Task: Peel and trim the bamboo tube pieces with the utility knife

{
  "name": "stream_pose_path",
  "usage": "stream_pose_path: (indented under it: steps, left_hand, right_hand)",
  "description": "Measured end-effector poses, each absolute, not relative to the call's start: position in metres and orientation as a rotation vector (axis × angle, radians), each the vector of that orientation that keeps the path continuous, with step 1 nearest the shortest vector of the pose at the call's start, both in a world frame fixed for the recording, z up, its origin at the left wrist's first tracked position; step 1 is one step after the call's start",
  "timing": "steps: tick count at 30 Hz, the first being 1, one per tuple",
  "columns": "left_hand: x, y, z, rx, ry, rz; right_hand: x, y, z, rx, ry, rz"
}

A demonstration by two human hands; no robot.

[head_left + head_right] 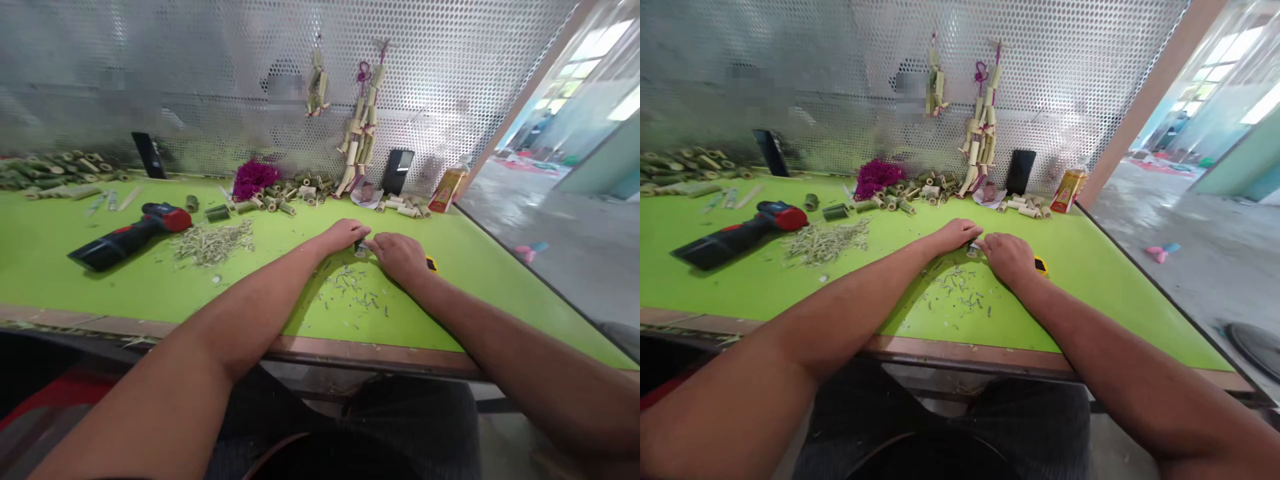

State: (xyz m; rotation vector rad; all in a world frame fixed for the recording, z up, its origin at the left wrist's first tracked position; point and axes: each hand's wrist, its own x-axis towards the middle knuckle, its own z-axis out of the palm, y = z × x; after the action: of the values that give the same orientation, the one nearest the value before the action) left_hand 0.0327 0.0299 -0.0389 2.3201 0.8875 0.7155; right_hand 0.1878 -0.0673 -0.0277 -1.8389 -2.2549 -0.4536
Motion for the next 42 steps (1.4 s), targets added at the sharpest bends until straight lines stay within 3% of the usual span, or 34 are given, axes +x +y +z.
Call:
stream_pose_path:
  steps: [18,24,32,42]
  left_hand:
    - [0.034,0.029,-0.038,2.344,0.902,0.698]
    - [0.033,0.028,-0.035,2.26,1.009,0.754]
    - [0.032,0.024,-0.035,2.218,0.989,0.739]
    - [0.025,0.019,-0.036,2.117,0.949,0.787]
  right_hand:
    - [0.189,-0.063,-0.027,-1.902,-2.294,-0.346]
    - [0.178,-0.077,-0.029,-1.649,-2.587,-0.342]
    - [0.188,-0.068,-0.028,-1.849,-2.268,-0.353]
    - [0.207,-0.052,-0.024,-1.863,-2.077,-0.094]
